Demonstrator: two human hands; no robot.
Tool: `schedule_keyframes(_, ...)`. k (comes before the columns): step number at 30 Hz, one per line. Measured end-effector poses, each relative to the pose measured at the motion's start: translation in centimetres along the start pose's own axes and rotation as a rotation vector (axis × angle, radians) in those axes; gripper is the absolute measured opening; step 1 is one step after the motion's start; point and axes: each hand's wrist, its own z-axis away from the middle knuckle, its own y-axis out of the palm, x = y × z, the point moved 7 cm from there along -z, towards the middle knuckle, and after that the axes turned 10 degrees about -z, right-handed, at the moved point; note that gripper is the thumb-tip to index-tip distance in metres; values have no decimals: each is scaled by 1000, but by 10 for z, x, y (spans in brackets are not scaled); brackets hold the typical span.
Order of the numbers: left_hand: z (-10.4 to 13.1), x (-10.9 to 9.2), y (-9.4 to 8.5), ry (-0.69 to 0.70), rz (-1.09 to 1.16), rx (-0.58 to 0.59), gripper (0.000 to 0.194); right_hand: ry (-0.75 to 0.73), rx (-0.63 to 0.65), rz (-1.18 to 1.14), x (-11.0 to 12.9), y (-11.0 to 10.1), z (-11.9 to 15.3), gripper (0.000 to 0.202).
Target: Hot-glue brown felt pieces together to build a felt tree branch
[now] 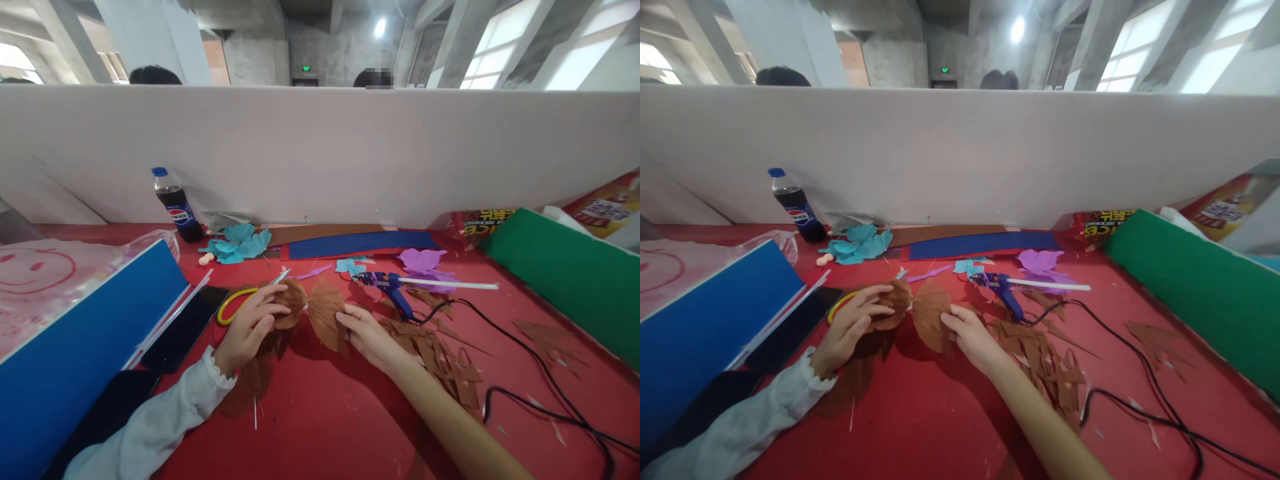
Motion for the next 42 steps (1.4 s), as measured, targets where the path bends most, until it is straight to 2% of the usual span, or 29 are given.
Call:
schedule_keyframes(6, -2, 12, -1, -139, 95, -58, 42, -18, -183, 95, 0, -16, 2, 21)
schedule_keyframes(9, -2, 18, 11, -205, 235, 38, 46, -56, -231, 159, 4, -20, 4, 24)
schedule_keyframes(11, -1, 19, 18, -243, 328, 108, 47, -94, -221, 165, 9, -18, 4, 27)
schedule_keyframes(13, -1, 20, 21, -290, 401, 130, 45, -116, -196, 165, 12, -16, 5, 29)
schedule_keyframes(15, -1, 22, 19, -335, 451, 84, 40, -113, -177, 180, 12, -16, 5, 31)
schedule_keyframes(17, -2, 28, 12, -379, 454, -24, 37, -101, -163, 196, 11, -18, 5, 32)
schedule_keyframes(20, 0, 43, 2, -499, 323, -143, 31, -97, -152, 191, 9, -21, 6, 33)
schedule_keyframes(22, 4, 51, -2, -583, 210, -167, 26, -107, -145, 182, 8, -22, 6, 31)
schedule_keyframes(24, 7, 55, -7, -610, 134, -195, 23, -123, -136, 164, 9, -21, 5, 29)
schedule_keyframes(27, 9, 47, -19, -536, 43, -284, 18, -140, -139, 124, 11, -20, 6, 28)
schedule_keyframes(31, 11, 19, -29, -427, 2, -397, 14, -151, -93, 216, 14, -12, 8, 25)
schedule_keyframes(33, 13, 10, -18, -499, 139, -368, 13, -167, -62, 322, 15, -4, 11, 24)
schedule_keyframes(37, 20, -2, 28, -685, 480, -152, 35, -179, -49, 456, 13, 10, 17, 25)
schedule_keyframes(39, 27, -3, 50, -773, 555, -4, 34, -164, -27, 453, 11, 19, 19, 24)
schedule_keyframes(41, 32, -3, 59, -798, 572, 64, 27, -141, 10, 414, 9, 26, 21, 24)
schedule_keyframes(42, 32, -3, 58, -795, 574, 54, 26, -113, 35, 398, 7, 30, 21, 25)
